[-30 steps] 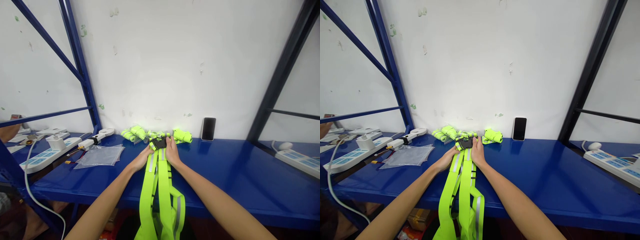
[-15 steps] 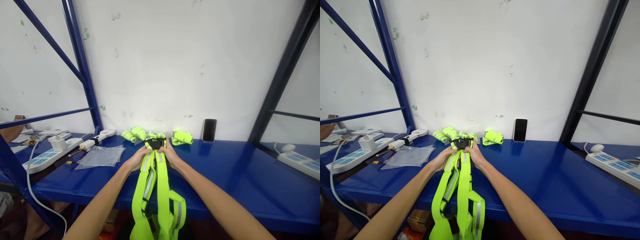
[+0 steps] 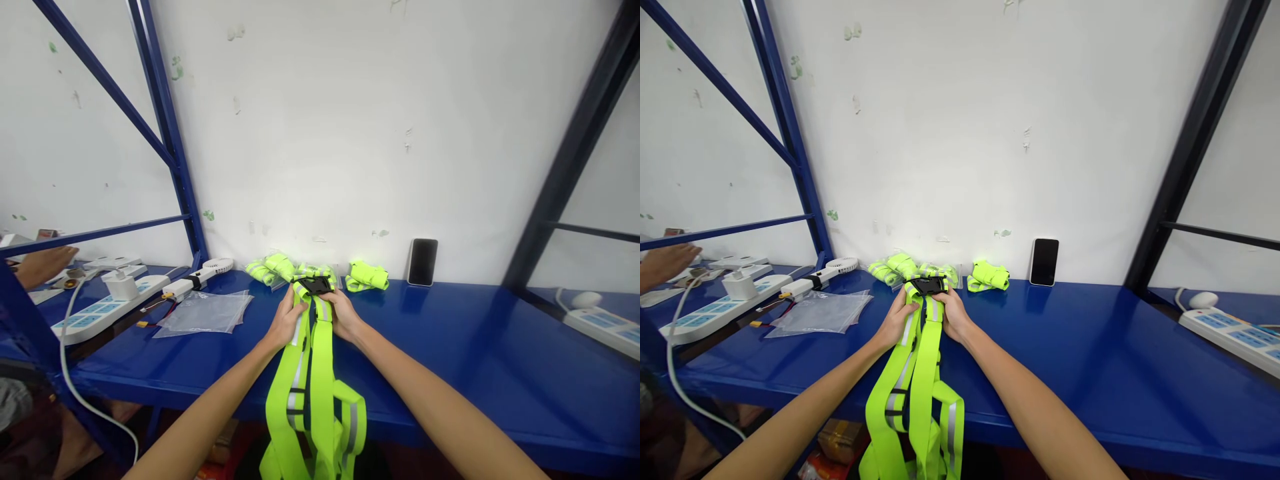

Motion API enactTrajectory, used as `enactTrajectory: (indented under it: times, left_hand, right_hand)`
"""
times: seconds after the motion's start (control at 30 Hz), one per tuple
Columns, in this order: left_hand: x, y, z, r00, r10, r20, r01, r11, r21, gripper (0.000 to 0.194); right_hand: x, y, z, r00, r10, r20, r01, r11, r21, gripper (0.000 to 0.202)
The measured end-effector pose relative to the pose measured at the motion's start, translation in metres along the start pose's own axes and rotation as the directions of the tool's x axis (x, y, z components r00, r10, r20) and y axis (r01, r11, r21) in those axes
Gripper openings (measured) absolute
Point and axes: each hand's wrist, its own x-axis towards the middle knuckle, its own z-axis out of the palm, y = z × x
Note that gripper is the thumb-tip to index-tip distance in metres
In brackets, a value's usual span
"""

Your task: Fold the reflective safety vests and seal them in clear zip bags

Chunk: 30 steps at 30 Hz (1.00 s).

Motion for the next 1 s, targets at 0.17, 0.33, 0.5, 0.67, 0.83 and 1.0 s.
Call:
enactTrajectory:
  times: [0.17,0.33,0.5,0.67,0.83,1.0]
  left_hand:
    - [0.003,-0.007,0.002,0.992,-0.019,-0.123,-0.001,0.987,-0.162,0.049]
    - [0.009,-0.015,-0.003,0.970,-0.236,-0.053,0.217,0.947,-0.237,0.036]
    - [0.010,-0.023,-0.005,0.954,-0.300,-0.014,0.288,0.926,-0.245,0.030]
    - [0.008,-0.021,0.003,0.935,-0.353,0.033,0.348,0.897,-0.271,0.033]
    - [0.009,-0.014,0.003,0.905,-0.425,0.023,0.404,0.840,-0.361,0.031]
    - [0.011,-0.019,0.000,0.901,-0.433,-0.003,0.406,0.847,-0.344,0.033]
  right_hand:
    - [0.000,0.000,0.002,0.998,-0.046,0.033,0.045,0.998,0.048,0.033]
    - [0.005,0.004,-0.005,0.989,-0.136,0.056,0.142,0.983,-0.116,0.029]
    - [0.012,0.010,-0.017,0.962,-0.269,0.041,0.261,0.873,-0.411,0.019]
    - [0.008,0.014,-0.018,0.951,-0.310,0.006,0.274,0.832,-0.482,0.043]
    - [-0.006,0.005,-0.010,0.874,-0.466,0.135,0.435,0.630,-0.643,0.050]
    - [-0.006,-0.001,-0.008,0.907,-0.388,0.166,0.384,0.595,-0.707,0.035]
